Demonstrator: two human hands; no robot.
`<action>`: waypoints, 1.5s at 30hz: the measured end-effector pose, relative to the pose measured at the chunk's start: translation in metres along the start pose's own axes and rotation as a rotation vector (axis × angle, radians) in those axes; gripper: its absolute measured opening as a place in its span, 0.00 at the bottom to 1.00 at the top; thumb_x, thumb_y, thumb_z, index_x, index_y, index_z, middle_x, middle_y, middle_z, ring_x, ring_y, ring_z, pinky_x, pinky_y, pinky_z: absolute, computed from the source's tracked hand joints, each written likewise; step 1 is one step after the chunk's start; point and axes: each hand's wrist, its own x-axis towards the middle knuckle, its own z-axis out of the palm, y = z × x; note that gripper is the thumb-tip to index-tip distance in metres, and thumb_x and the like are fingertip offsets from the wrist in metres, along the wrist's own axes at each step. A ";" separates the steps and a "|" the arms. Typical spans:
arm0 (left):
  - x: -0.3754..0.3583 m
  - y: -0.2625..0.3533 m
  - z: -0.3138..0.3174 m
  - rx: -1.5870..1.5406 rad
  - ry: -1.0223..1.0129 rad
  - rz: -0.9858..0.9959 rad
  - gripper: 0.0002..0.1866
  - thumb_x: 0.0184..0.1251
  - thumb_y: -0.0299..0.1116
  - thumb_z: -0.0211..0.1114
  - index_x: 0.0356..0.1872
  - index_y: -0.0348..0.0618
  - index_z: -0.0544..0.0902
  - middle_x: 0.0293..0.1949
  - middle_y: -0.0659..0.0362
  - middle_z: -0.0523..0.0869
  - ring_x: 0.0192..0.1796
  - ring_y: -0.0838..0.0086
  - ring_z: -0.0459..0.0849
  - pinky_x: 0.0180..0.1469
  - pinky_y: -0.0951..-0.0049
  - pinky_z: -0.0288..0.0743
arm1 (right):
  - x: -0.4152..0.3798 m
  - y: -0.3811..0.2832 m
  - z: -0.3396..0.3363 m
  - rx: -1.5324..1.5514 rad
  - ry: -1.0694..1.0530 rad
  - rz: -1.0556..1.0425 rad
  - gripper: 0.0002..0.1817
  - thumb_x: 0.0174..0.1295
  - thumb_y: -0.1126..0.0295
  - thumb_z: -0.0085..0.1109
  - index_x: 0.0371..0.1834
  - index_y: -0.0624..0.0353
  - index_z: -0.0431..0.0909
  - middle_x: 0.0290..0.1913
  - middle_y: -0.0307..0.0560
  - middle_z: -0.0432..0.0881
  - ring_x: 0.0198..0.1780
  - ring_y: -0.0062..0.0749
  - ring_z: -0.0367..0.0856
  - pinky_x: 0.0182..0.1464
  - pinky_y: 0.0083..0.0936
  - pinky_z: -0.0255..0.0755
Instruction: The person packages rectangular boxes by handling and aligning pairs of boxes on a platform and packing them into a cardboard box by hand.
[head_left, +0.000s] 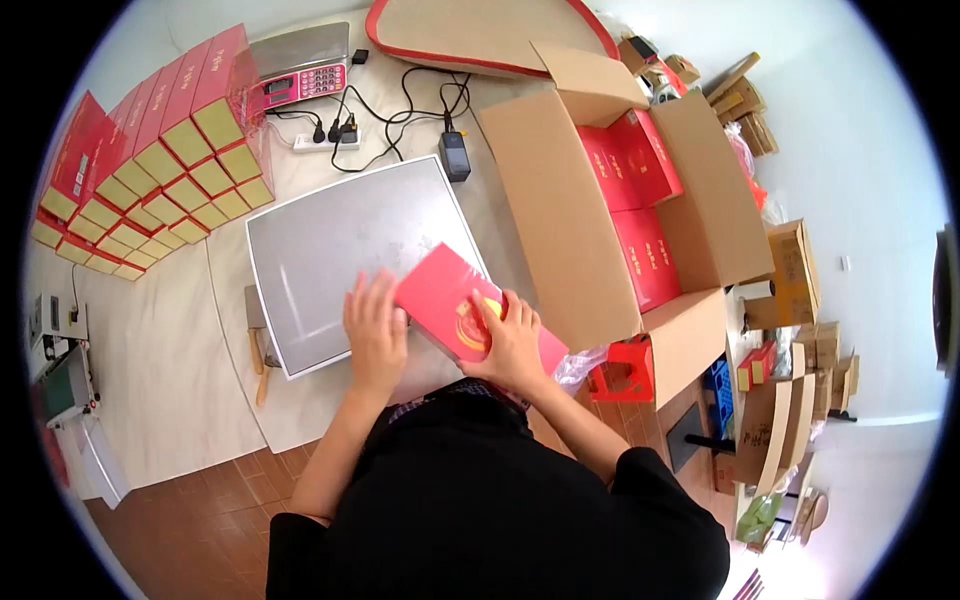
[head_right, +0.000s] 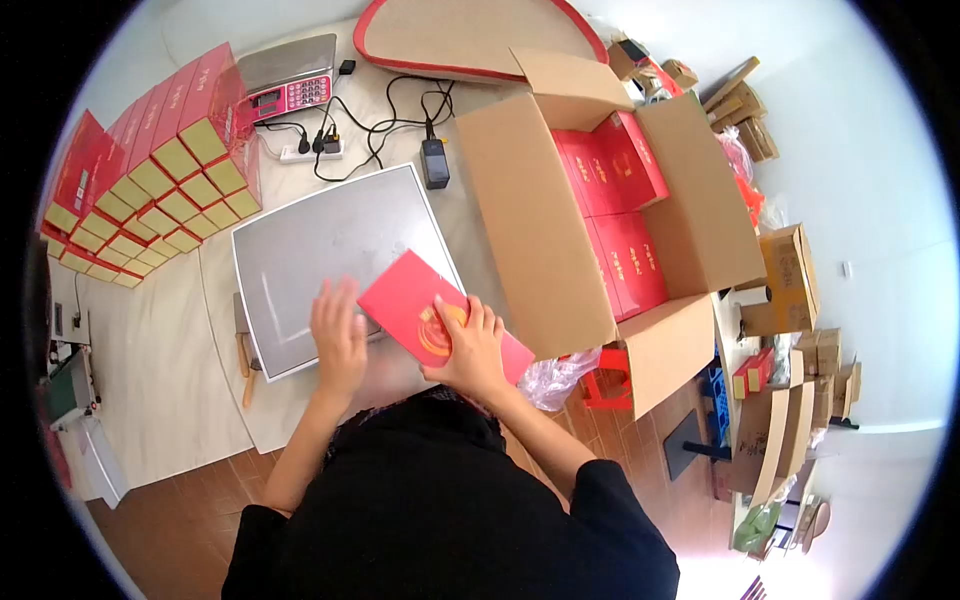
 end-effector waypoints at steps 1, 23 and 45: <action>-0.007 -0.002 0.003 0.001 -0.012 0.005 0.25 0.73 0.37 0.50 0.66 0.36 0.66 0.68 0.54 0.66 0.73 0.59 0.57 0.73 0.53 0.47 | -0.013 -0.002 0.008 -0.020 -0.001 0.027 0.51 0.29 0.51 0.72 0.67 0.44 0.67 0.60 0.65 0.61 0.60 0.60 0.61 0.61 0.51 0.56; 0.014 -0.051 -0.016 -0.052 0.054 -0.224 0.27 0.73 0.44 0.52 0.67 0.40 0.65 0.67 0.50 0.67 0.72 0.57 0.58 0.73 0.56 0.49 | 0.053 -0.017 0.022 1.040 -0.318 0.298 0.46 0.48 0.51 0.70 0.71 0.54 0.61 0.60 0.54 0.68 0.56 0.37 0.74 0.59 0.34 0.69; -0.002 0.038 -0.069 -1.005 0.527 -0.453 0.51 0.58 0.33 0.70 0.73 0.35 0.41 0.68 0.45 0.57 0.68 0.63 0.63 0.67 0.64 0.60 | 0.048 -0.069 -0.005 0.991 -0.171 -0.073 0.46 0.55 0.60 0.65 0.74 0.63 0.50 0.70 0.63 0.57 0.71 0.50 0.58 0.70 0.45 0.53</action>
